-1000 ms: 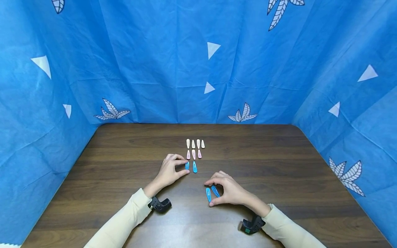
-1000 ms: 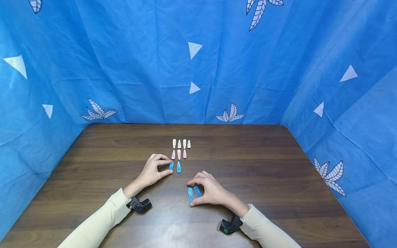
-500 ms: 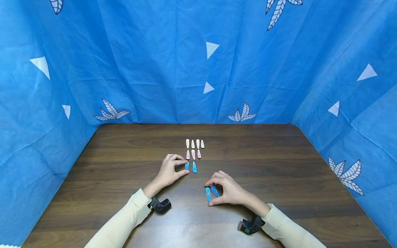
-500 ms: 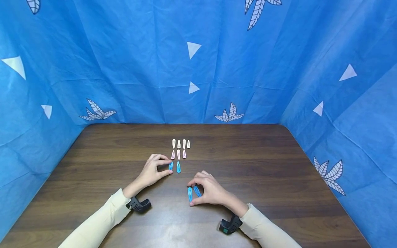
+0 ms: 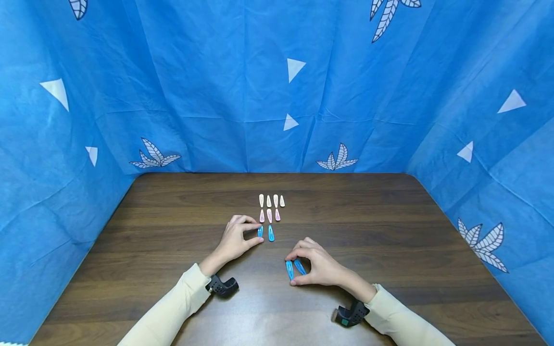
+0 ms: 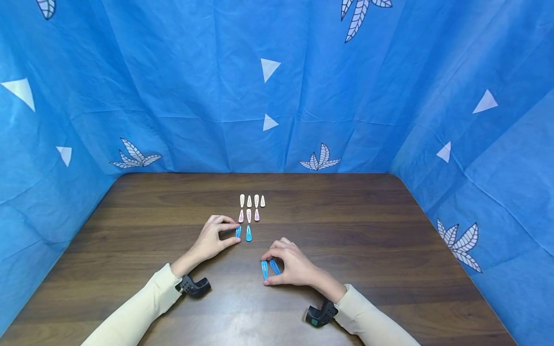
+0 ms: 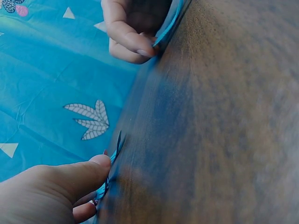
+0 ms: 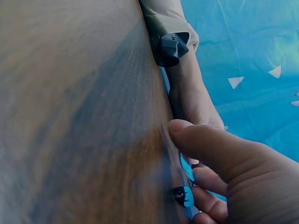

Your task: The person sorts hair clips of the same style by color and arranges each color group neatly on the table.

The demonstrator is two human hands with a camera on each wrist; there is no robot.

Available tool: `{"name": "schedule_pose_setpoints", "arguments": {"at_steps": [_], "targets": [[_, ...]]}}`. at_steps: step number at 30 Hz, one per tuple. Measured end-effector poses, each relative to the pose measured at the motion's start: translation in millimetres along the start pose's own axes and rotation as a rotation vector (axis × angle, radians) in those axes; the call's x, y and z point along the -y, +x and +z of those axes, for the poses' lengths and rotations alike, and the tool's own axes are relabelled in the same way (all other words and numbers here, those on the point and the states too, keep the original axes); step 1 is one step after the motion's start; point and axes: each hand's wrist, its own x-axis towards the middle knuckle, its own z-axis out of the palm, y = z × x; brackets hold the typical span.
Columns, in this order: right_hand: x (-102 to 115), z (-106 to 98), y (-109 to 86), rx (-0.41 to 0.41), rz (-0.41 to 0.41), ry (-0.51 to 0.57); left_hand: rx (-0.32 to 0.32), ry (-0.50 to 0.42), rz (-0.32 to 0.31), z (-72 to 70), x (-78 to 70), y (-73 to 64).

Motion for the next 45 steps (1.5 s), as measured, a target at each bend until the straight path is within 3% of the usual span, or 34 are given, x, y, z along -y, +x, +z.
{"name": "schedule_pose_setpoints", "arguments": {"at_steps": [12, 22, 32, 45], "targets": [[-3.3, -14.2, 18.6, -0.083, 0.002, 0.066, -0.004, 0.007, -0.008, -0.1, 1.0, 0.0], [-18.7, -25.2, 44.6, -0.125, 0.094, 0.101, 0.007, -0.005, -0.016, 0.7, -0.2, -0.4], [-35.8, -16.8, 62.4, -0.116, 0.201, 0.125, 0.003, 0.006, -0.016, 0.6, -0.6, -0.2], [-47.4, -1.5, 67.4, -0.097, 0.237, 0.141, -0.009, 0.010, 0.005, 1.5, 0.6, 0.1]]}}
